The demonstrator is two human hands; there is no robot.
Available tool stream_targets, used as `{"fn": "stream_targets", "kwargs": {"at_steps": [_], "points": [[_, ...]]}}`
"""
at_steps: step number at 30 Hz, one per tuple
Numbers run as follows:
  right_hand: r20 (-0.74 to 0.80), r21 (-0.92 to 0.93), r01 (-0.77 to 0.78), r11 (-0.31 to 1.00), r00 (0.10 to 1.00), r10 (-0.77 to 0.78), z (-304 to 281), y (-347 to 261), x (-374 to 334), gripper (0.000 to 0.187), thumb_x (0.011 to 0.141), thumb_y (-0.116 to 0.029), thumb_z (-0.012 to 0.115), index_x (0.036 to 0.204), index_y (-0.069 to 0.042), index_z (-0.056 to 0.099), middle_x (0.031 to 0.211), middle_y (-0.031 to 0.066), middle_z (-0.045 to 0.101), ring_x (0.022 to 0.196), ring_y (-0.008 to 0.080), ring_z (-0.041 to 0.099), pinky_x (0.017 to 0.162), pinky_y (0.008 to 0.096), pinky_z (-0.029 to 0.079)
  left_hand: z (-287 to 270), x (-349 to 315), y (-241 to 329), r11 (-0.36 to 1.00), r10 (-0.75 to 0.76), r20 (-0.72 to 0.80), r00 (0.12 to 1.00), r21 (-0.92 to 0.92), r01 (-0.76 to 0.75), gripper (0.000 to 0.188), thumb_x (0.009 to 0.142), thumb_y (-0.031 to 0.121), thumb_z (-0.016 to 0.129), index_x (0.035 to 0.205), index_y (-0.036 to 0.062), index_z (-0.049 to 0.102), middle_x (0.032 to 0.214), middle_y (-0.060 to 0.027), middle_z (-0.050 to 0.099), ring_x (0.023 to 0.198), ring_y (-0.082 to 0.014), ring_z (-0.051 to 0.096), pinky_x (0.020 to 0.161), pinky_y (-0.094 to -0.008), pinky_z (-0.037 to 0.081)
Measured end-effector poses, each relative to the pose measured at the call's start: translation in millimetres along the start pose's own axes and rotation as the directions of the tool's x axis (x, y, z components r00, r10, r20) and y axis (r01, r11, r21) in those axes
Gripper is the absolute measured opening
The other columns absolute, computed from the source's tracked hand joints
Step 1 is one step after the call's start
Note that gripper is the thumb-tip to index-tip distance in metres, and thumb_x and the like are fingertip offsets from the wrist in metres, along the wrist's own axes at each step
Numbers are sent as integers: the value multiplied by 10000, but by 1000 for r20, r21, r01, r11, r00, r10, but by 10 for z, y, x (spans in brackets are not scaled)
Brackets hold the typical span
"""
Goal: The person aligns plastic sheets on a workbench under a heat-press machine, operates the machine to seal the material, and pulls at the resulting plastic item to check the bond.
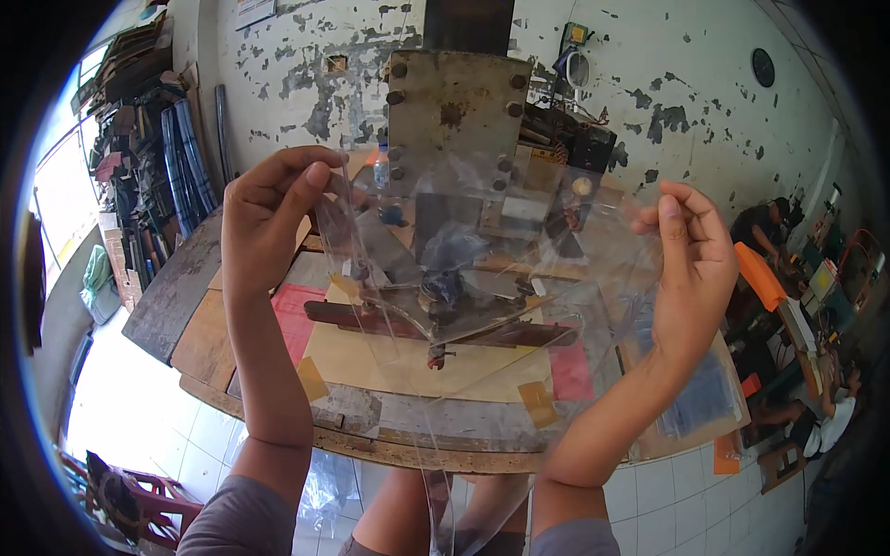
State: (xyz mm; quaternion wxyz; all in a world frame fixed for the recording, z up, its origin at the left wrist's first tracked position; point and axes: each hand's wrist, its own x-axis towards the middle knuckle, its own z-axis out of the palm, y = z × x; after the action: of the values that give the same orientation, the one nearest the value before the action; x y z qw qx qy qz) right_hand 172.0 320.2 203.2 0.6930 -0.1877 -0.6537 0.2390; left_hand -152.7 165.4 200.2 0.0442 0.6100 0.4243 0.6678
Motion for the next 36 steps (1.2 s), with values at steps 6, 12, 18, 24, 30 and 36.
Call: {"fn": "stream_targets", "kwargs": {"at_steps": [6,12,18,24,30,36], "points": [[-20,-9,37,999,999,-37,36,-68,-26,221,1053,-123,650,1187,47,693,888,53,700,820,105,647,806,235,495,-40,63,-96,1000,28,-9,1000,-14,-28,244,1069,165,638,1177,-33,730,899,-97,796,708,-92,714,579,-207,484],[-41,-17,116,993,992,-117,211,-225,-130,212,1046,-111,650,1175,43,717,829,51,699,762,101,647,765,232,491,-179,119,-272,995,21,-105,994,95,-11,266,1075,200,629,1141,-45,711,864,-102,760,668,-116,695,606,-242,489],[-93,-8,191,982,977,-191,304,-232,-138,207,1040,-93,656,1180,43,724,803,64,708,708,102,649,706,236,502,-157,160,-314,998,56,-78,995,34,-53,270,1086,213,613,1116,-41,700,799,-65,699,681,-113,673,631,-262,520],[-177,66,181,981,970,-167,405,-242,-146,202,1029,-73,670,1179,51,723,806,74,713,698,100,649,679,235,517,-161,165,-329,995,37,-135,990,97,-24,279,1094,222,604,1110,-43,689,746,-24,631,662,-101,638,648,-266,531],[-156,166,196,966,973,-170,405,-199,-132,200,1027,-70,668,1172,57,721,825,93,728,722,114,663,695,246,529,-206,171,-364,997,37,-135,990,75,-27,276,1096,225,603,1111,-35,693,744,-8,620,619,-88,606,596,-249,473],[-6,215,126,968,992,-128,343,-220,-134,205,1007,-63,695,1162,68,718,847,99,733,750,132,678,737,274,562,-209,177,-327,997,21,-172,985,72,-9,262,1095,218,604,1114,-25,700,737,2,623,591,-75,584,577,-235,442]]}}
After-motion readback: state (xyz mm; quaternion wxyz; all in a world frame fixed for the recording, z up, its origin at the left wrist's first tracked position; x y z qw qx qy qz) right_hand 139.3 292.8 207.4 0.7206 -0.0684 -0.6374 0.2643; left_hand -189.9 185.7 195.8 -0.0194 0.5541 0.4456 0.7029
